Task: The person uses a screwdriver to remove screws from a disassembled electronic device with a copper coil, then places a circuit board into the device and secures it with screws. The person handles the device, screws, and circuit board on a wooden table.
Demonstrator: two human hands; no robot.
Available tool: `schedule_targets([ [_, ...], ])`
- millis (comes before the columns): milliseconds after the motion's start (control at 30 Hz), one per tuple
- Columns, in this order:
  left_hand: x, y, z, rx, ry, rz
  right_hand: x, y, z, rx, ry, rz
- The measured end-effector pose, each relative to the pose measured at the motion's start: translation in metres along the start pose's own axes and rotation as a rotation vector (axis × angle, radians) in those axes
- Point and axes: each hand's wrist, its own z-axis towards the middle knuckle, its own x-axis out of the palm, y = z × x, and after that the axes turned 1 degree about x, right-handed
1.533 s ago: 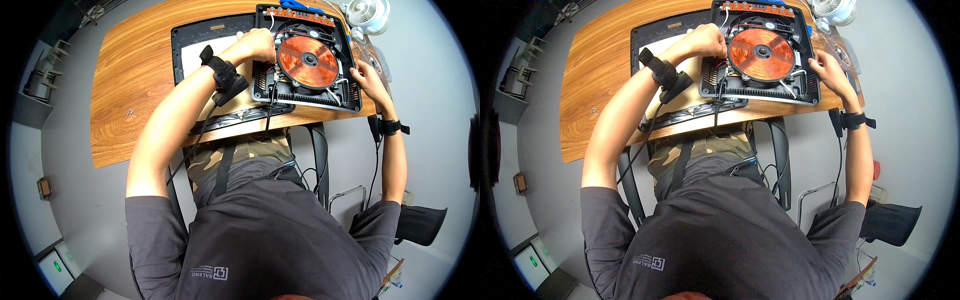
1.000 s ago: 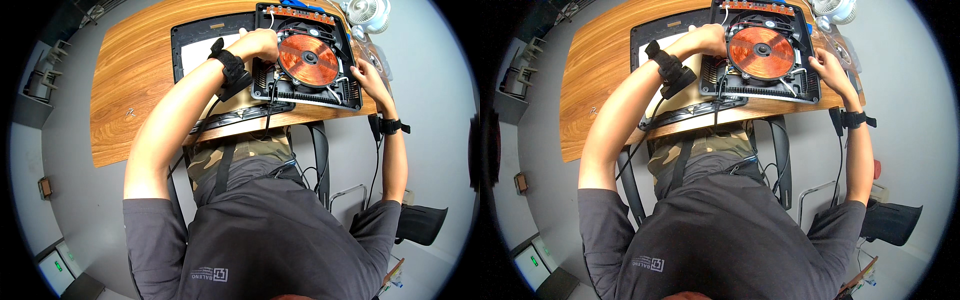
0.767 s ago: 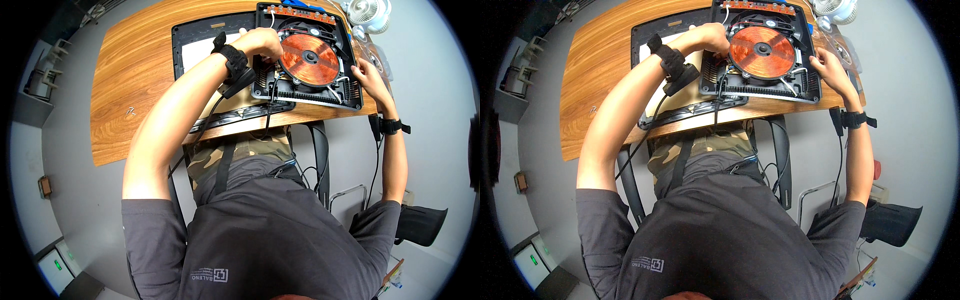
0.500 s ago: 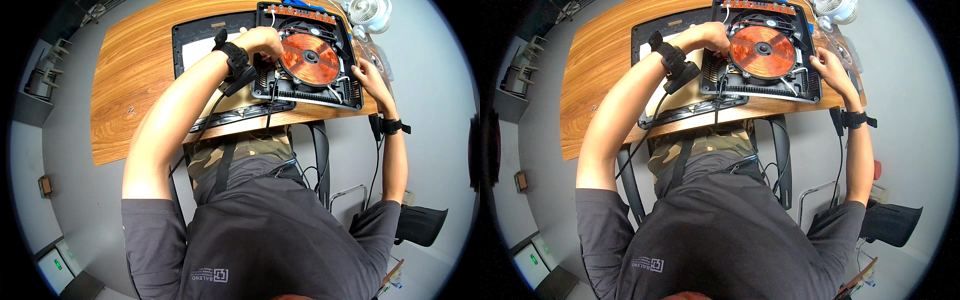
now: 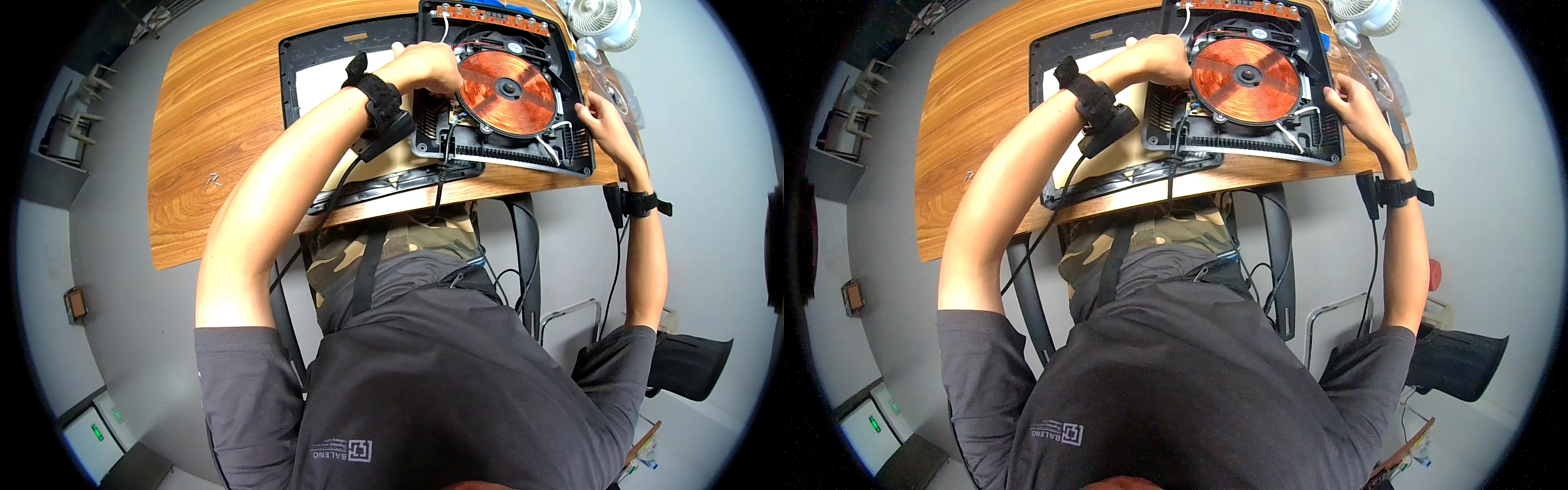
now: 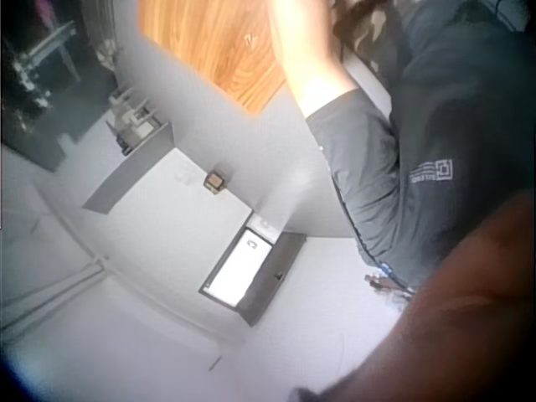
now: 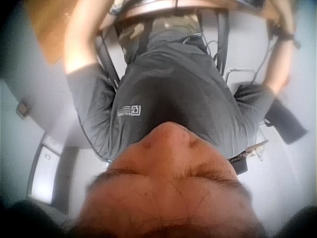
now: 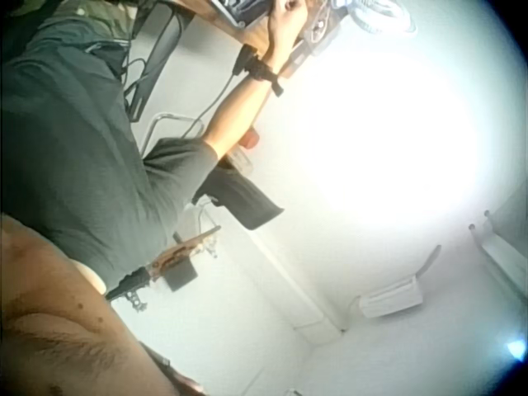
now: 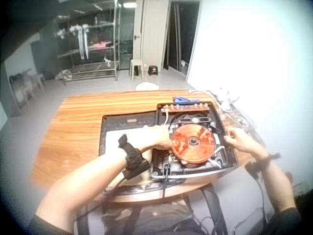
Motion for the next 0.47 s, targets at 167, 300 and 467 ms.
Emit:
schedule_targets([
  [167, 0.007, 0.013, 0.019, 0.056, 0.086, -0.044, 0.0, -0.002, 0.002, -0.006, 0.0, 0.002],
  [300, 0.011, 0.015, 0.025, 0.073, 0.092, -0.036, -0.001, -0.001, 0.003, -0.002, 0.009, -0.007],
  [467, -0.001, 0.004, 0.004, 0.046, 0.097, -0.049, 0.0, -0.002, 0.001, 0.003, -0.001, 0.009],
])
